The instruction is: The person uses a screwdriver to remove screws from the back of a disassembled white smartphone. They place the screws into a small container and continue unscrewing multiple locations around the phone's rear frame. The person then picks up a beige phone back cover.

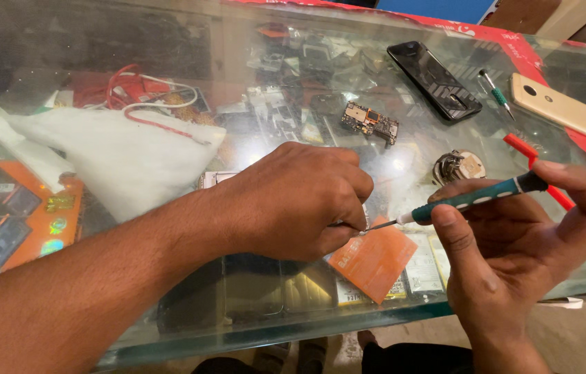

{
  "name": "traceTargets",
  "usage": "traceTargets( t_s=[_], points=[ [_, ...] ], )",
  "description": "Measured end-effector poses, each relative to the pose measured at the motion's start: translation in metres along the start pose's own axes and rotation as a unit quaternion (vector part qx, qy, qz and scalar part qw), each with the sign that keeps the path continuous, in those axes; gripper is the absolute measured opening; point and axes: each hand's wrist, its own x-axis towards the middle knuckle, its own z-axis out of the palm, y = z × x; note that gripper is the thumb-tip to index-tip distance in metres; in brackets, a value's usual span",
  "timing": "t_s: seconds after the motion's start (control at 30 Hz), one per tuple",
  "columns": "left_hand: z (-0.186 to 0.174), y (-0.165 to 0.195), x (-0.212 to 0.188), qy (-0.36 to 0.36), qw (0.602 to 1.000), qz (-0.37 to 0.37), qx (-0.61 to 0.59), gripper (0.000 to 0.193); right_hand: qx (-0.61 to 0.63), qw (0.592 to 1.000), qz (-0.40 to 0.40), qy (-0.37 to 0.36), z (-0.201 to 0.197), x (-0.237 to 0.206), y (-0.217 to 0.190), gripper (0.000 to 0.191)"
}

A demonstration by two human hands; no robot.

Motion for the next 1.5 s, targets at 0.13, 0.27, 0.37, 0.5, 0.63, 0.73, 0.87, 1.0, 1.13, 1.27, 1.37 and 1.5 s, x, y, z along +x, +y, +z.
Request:
traceTargets(
  t_s=[0.13,0.27,0.37,0.5,0.63,0.73,0.87,1.0,1.13,1.27,1.37,1.5],
  points=[
    [-0.001,0.0,0.001,0.001,1.0,0.018,-0.002,0.011,-0.01,1.0,0.001,0.0,0.002,0.003,-0.004,0.068],
    [0.0,0.003,0.001,-0.012,1.0,0.012,0.011,0.012,-0.006,1.0,0.008,0.002,0.003,0.004,-0.006,0.067],
    [0.001,0.004,0.002,-0.019,0.999,0.014,0.029,0.013,-0.008,1.0,0.003,-0.003,0.002,0.004,-0.005,0.068],
    [0.002,0.006,0.003,-0.025,0.998,0.026,0.051,0.015,-0.003,1.0,0.006,0.006,-0.001,0.001,-0.001,0.068],
    [0.002,0.008,0.004,-0.015,0.997,0.034,0.062,0.015,0.065,0.996,0.031,0.052,-0.003,-0.001,0.005,0.068],
    [0.003,0.011,0.005,-0.024,0.998,0.021,0.062,0.015,0.079,0.993,0.032,0.081,-0.004,0.0,0.009,0.068],
    [0.001,0.013,0.007,-0.013,0.999,0.014,0.051,0.01,0.077,0.993,0.031,0.083,-0.005,0.001,0.008,0.067],
    [-0.002,0.01,0.006,-0.011,0.998,0.041,0.051,0.013,0.064,0.994,0.032,0.078,-0.007,0.001,0.005,0.066],
    [0.002,0.009,0.008,0.009,0.995,0.073,0.06,0.012,0.061,0.994,0.037,0.08,-0.009,0.001,0.006,0.067],
    [0.003,0.009,0.008,0.009,0.995,0.081,0.062,0.013,0.058,0.995,0.035,0.078,-0.01,0.001,0.008,0.066],
    [0.003,0.009,0.008,0.005,0.996,0.073,0.06,0.016,0.052,0.995,0.033,0.075,-0.011,0.001,0.009,0.066],
    [0.003,0.008,0.008,0.028,0.996,0.074,0.041,0.016,0.045,0.996,0.035,0.074,-0.012,0.0,0.01,0.066]
  ],
)
